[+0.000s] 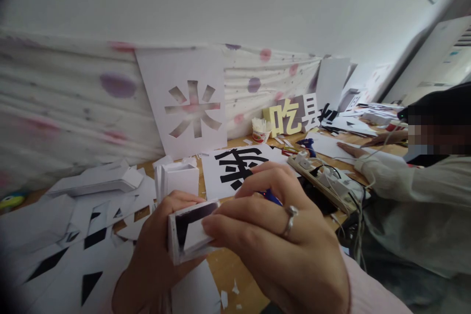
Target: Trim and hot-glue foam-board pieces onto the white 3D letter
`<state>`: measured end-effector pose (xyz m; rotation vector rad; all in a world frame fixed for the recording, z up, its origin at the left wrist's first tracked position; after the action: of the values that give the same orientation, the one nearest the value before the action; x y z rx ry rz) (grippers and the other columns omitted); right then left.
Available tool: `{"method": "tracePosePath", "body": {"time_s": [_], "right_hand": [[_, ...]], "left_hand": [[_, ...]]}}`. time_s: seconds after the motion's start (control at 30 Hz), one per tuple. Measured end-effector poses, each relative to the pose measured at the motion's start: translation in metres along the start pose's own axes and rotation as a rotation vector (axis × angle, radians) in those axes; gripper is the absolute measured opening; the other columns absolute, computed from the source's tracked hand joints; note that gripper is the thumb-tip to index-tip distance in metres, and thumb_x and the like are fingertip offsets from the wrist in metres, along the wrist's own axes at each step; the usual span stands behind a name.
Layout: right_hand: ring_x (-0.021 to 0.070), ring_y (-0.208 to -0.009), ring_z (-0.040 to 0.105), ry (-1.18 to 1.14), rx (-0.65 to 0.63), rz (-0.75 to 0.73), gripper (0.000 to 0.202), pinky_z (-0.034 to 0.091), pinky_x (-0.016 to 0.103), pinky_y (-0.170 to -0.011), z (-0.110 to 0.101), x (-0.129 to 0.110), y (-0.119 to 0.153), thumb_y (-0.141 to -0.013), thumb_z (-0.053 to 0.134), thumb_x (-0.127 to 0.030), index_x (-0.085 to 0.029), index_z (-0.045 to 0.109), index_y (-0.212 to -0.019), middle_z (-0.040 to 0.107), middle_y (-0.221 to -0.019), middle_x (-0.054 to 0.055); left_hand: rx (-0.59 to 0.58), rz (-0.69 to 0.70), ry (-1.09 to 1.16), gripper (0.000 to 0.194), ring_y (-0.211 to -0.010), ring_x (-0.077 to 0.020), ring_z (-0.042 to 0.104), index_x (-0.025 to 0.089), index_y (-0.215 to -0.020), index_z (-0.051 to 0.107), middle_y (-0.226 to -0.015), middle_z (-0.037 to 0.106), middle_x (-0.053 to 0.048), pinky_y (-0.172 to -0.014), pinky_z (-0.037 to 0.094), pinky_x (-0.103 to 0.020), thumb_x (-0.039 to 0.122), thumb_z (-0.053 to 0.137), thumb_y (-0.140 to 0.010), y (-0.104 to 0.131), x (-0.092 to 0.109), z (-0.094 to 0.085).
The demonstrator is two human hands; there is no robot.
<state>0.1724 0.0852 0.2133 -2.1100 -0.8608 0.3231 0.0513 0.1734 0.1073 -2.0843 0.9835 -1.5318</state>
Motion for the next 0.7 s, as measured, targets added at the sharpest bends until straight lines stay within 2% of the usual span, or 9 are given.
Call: {"method": "tracePosePath", "body": {"time_s": [0.07,0.23,0.4,0.7], "right_hand": [[0.0189,-0.087,0.061,0.006,-0.042,-0.035,0.016,0.052,0.036,-0.09,0.0048,-0.0023,0.002,-0.091,0.064,-0.013,-0.022,0.072,-0.102,0.079,-0.089,-0.003],[0.0224,-0.093,0.059,0.048,-0.078,-0.012,0.022,0.048,0.04,-0.08,0.0064,0.0017,0.0076,-0.094,0.061,-0.015,-0.027,0.07,-0.11,0.08,-0.095,-0.004],[0.0234,-0.097,0.058,0.129,-0.145,-0.057,0.026,0.044,0.043,-0.081,0.0096,0.0004,0.0106,-0.096,0.059,-0.018,-0.031,0.068,-0.116,0.079,-0.095,-0.006],[0.0228,-0.091,0.063,0.137,-0.151,-0.101,0.024,0.048,0.042,-0.077,0.0093,0.0019,0.0013,-0.095,0.061,-0.021,-0.035,0.069,-0.113,0.079,-0.09,-0.004]], "left_hand": [[-0.006,0.004,-0.035,0.041,-0.086,-0.0159,0.068,0.029,-0.101,0.054,-0.097,0.066,0.002,-0.072,0.058,-0.031,0.018,0.078,-0.07,0.0012,0.0004,0.0009],[-0.027,0.024,-0.088,0.044,-0.084,-0.0166,0.068,0.028,-0.102,0.052,-0.096,0.066,0.003,-0.069,0.057,-0.031,0.017,0.076,-0.068,0.0013,0.0004,0.0035],[-0.034,0.03,-0.079,0.041,-0.085,-0.0187,0.069,0.028,-0.102,0.052,-0.096,0.066,0.001,-0.07,0.058,-0.034,0.017,0.074,-0.069,0.0013,0.0014,0.004],[-0.037,0.014,-0.082,0.038,-0.083,-0.0193,0.068,0.027,-0.101,0.053,-0.095,0.067,0.0,-0.068,0.056,-0.034,0.019,0.073,-0.07,0.0023,0.0,0.0034]]}}
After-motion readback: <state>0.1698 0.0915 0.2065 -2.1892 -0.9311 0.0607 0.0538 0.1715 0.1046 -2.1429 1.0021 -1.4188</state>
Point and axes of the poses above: each hand's wrist, its own y-axis away from the middle knuckle, its own z-axis out of the palm, x = y × z, the point moved 9 cm from there along -y, towards the middle knuckle
